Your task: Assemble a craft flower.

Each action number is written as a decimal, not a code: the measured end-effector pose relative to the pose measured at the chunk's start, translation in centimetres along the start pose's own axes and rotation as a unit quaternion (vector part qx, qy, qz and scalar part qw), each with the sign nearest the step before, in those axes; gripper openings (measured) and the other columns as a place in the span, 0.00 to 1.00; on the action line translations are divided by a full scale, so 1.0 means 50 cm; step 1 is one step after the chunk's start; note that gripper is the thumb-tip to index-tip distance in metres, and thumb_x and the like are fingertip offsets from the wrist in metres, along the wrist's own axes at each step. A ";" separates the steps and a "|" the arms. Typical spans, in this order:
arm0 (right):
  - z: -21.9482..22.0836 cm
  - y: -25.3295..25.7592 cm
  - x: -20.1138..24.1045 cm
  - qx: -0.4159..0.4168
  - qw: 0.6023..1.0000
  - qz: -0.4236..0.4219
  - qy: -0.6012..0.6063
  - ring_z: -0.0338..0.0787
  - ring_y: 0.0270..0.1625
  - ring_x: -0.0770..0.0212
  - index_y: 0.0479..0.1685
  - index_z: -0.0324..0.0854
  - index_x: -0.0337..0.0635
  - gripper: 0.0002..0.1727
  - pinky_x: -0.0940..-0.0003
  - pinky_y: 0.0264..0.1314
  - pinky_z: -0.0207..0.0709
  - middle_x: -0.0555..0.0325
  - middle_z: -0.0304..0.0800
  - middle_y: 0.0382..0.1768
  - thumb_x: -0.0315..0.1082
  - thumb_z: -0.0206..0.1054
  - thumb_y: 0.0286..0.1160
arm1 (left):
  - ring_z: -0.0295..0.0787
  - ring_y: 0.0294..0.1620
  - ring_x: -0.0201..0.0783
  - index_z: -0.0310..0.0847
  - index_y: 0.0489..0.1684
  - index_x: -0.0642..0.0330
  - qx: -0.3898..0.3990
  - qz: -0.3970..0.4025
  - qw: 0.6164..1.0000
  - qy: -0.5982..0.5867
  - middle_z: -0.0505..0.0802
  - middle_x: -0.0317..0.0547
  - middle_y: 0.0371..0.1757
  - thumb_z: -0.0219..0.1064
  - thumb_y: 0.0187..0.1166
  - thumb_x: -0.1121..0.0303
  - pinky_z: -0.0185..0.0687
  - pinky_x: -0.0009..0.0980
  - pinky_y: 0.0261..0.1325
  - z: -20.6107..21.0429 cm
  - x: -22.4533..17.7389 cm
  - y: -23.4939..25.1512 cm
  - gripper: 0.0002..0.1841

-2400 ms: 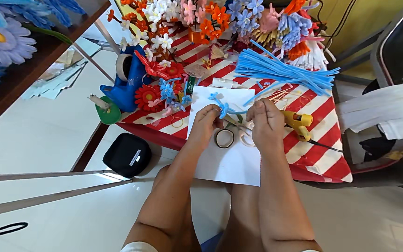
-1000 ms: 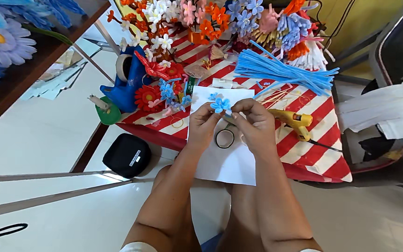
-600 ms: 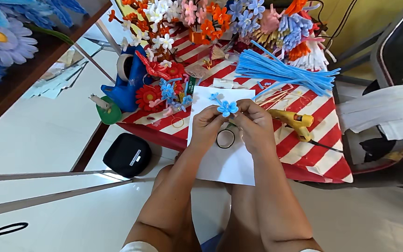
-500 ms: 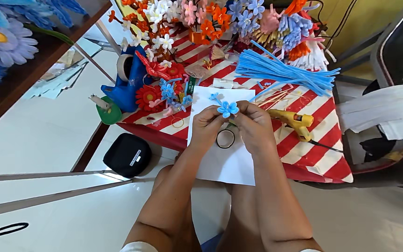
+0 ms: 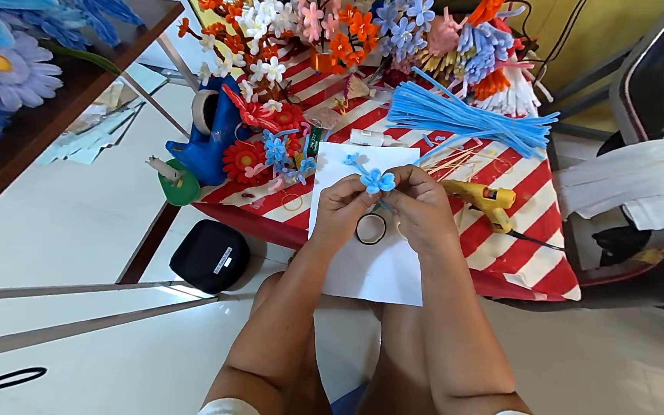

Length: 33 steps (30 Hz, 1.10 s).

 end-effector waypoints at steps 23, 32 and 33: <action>-0.019 -0.005 0.032 0.027 0.984 -0.120 -0.125 0.88 0.44 0.76 0.50 0.80 0.44 0.14 0.77 0.52 0.85 0.69 0.88 0.41 0.23 0.71 0.66 | 0.83 0.51 0.24 0.86 0.43 0.63 0.023 0.064 0.986 0.155 0.86 0.37 0.46 0.61 0.85 0.75 0.82 0.24 0.58 0.021 -0.009 0.003 0.07; -0.017 -0.005 0.030 0.013 0.985 -0.111 -0.129 0.88 0.42 0.77 0.48 0.81 0.45 0.13 0.79 0.50 0.85 0.70 0.87 0.40 0.22 0.70 0.65 | 0.85 0.52 0.23 0.88 0.47 0.60 0.045 0.048 0.994 0.088 0.88 0.33 0.48 0.63 0.81 0.74 0.85 0.26 0.58 0.026 -0.009 -0.003 0.07; -0.017 -0.005 0.030 0.012 0.986 -0.110 -0.127 0.88 0.42 0.77 0.47 0.81 0.45 0.13 0.79 0.50 0.85 0.70 0.88 0.39 0.22 0.70 0.65 | 0.86 0.52 0.23 0.88 0.47 0.59 0.046 0.046 0.995 0.081 0.88 0.32 0.48 0.65 0.80 0.73 0.86 0.26 0.58 0.026 -0.009 -0.003 0.06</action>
Point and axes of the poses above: each hand's wrist, its own y-axis towards the middle knuckle, its own z-axis out of the palm, x = y × z, the point moved 7 cm from there along y, towards the middle knuckle
